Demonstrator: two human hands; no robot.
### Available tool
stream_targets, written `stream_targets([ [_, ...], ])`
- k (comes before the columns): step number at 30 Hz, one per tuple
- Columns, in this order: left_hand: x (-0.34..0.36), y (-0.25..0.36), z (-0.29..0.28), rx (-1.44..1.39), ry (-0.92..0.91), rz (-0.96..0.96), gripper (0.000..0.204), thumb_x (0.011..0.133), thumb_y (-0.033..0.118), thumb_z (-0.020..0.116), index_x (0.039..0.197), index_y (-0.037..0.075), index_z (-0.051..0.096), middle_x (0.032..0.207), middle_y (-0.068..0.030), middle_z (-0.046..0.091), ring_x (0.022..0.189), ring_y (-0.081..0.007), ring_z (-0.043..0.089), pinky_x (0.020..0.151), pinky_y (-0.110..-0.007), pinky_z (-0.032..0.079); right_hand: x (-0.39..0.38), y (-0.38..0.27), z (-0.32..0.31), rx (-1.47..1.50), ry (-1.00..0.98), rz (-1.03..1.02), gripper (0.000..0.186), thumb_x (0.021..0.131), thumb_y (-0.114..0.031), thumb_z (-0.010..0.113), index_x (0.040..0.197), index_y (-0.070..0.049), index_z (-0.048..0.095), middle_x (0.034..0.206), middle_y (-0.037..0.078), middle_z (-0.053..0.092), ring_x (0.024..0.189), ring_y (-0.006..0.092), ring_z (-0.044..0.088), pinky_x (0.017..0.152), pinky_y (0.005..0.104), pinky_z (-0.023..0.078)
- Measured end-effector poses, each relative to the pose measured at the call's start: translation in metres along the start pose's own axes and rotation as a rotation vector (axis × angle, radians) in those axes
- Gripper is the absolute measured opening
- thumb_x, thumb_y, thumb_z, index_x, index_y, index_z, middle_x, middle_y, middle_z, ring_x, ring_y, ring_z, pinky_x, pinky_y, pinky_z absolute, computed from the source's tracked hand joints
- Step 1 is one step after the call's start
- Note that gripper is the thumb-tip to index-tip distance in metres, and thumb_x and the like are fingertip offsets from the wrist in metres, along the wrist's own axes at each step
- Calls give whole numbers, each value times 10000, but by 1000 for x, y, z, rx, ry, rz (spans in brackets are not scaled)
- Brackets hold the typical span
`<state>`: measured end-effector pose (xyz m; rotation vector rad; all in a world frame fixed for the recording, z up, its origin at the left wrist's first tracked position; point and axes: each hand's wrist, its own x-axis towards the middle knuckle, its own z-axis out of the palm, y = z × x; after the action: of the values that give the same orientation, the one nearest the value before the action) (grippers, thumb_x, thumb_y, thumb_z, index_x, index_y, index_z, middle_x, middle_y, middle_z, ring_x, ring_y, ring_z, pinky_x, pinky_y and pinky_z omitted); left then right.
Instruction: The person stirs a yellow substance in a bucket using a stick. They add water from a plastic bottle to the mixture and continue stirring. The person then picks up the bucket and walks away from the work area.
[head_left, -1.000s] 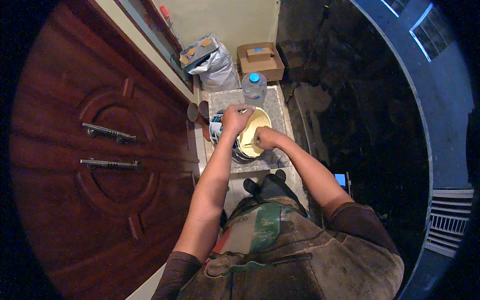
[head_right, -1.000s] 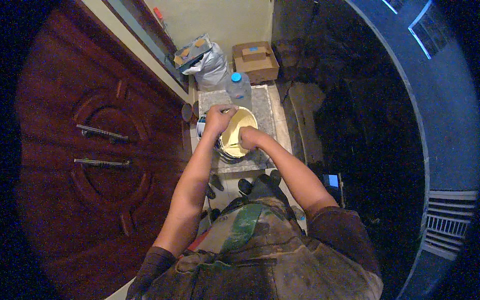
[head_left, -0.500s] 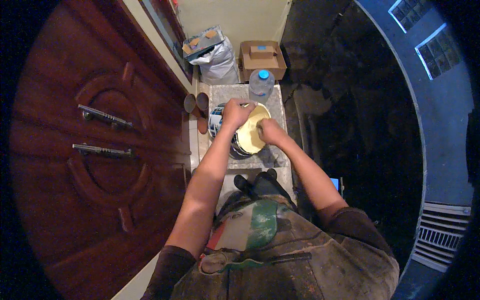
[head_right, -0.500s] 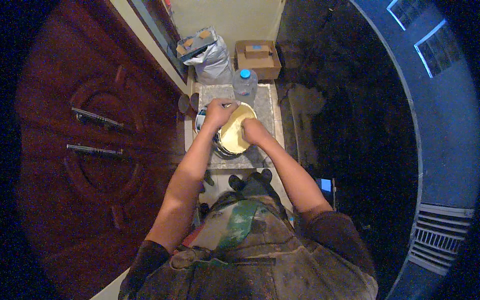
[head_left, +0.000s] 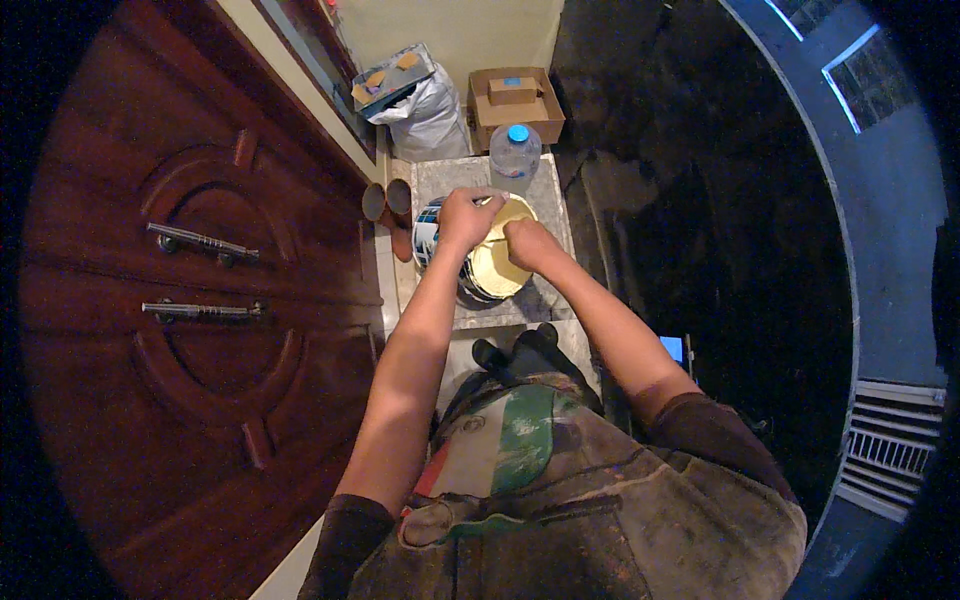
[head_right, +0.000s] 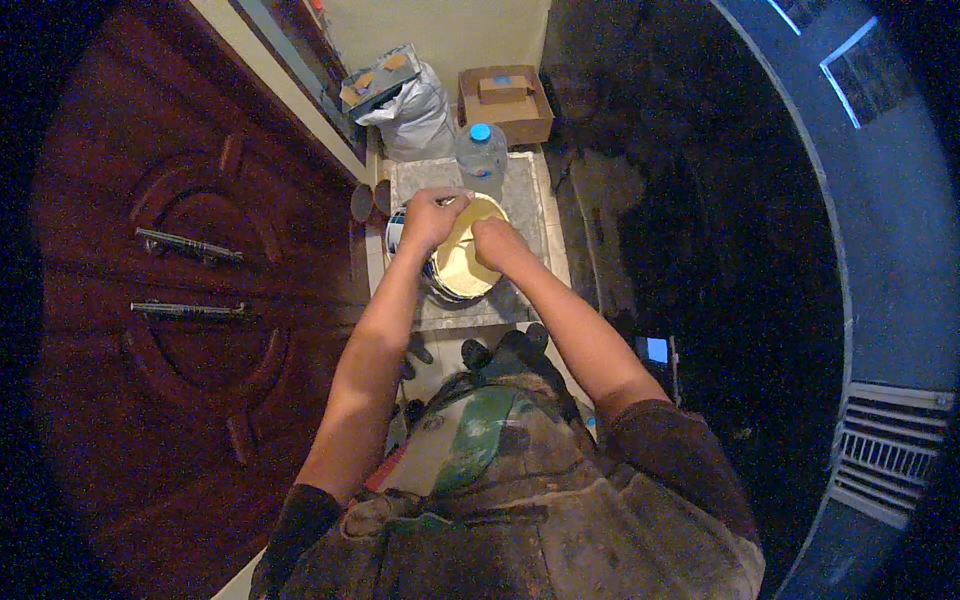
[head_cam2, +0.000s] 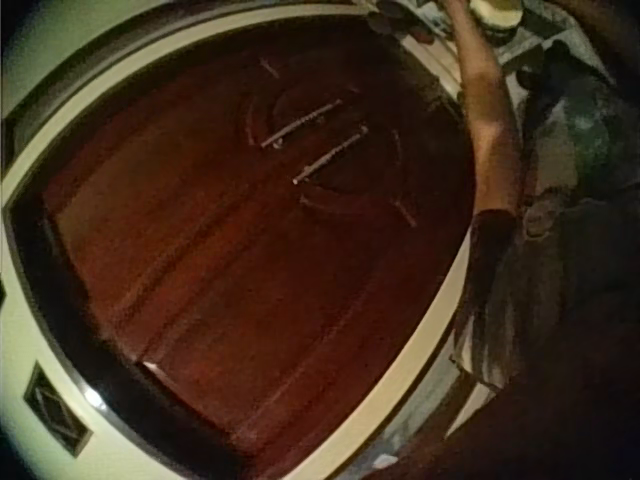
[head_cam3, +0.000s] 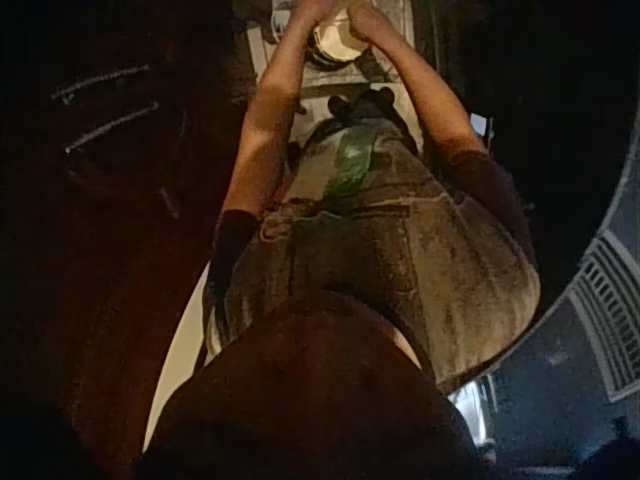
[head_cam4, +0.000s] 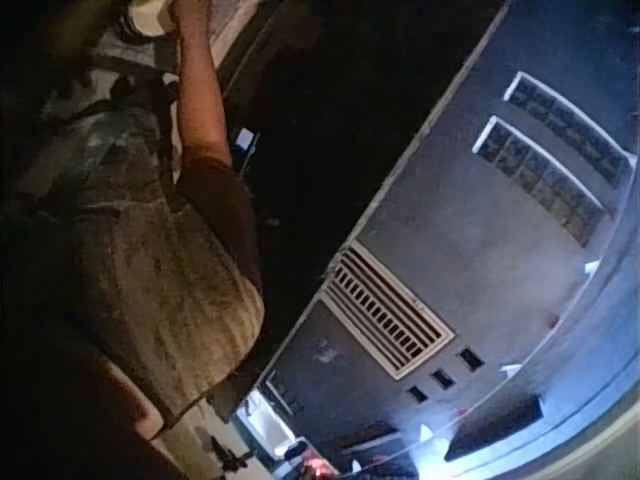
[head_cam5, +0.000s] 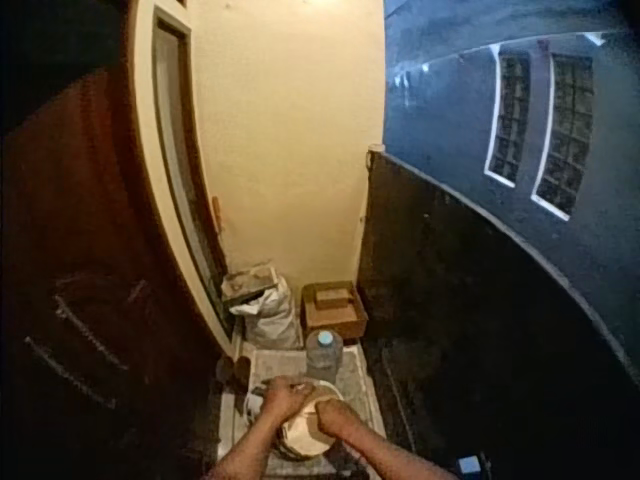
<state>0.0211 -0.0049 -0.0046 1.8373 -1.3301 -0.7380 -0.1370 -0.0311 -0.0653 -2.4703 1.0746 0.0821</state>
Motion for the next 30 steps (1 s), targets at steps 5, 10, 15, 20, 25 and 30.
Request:
stream_targets([
  [5, -5, 16, -14, -2, -9, 17, 316, 818, 355, 756, 986, 87, 777, 957, -171, 741, 898, -290, 717, 839, -358, 536, -2, -7, -24, 79, 115, -12, 163, 726, -57, 615, 842, 41, 675, 863, 275, 681, 850, 424, 680, 763, 489, 548],
  [10, 3, 9, -6, 0, -40, 10, 281, 806, 363, 730, 967, 141, 789, 941, -176, 736, 885, -320, 710, 806, -375, 537, 3, -5, -9, -38, -166, -115, 172, 732, -57, 629, 875, 29, 665, 886, 277, 678, 883, 412, 678, 787, 498, 541],
  [15, 0, 13, -5, 13, -31, -25, 299, 812, 389, 734, 976, 145, 788, 949, -178, 735, 896, -327, 708, 812, -383, 537, 0, 1, -7, 43, 74, 32, 213, 727, -75, 626, 900, 29, 692, 913, 268, 686, 887, 414, 682, 769, 477, 547],
  [20, 0, 16, -6, 27, -27, -24, 306, 815, 396, 740, 984, 145, 785, 962, -169, 735, 907, -328, 706, 819, -387, 535, 1, 1, -8, 42, 17, 88, 216, 720, -106, 636, 884, 19, 697, 914, 255, 690, 878, 397, 686, 762, 467, 545],
  [25, 1, 11, -7, 18, -33, -22, 289, 825, 382, 731, 979, 144, 786, 966, -173, 733, 920, -314, 706, 819, -382, 533, 3, 11, -15, 156, -45, -81, 189, 722, -94, 641, 860, 25, 691, 898, 245, 696, 890, 393, 688, 763, 471, 544],
  [30, 1, 17, -5, 11, -54, -20, 302, 825, 377, 730, 977, 121, 783, 958, -177, 734, 910, -302, 712, 808, -367, 535, 2, 3, -1, 0, -134, -71, 190, 731, -72, 638, 892, 19, 681, 911, 237, 695, 884, 413, 675, 775, 491, 536],
])
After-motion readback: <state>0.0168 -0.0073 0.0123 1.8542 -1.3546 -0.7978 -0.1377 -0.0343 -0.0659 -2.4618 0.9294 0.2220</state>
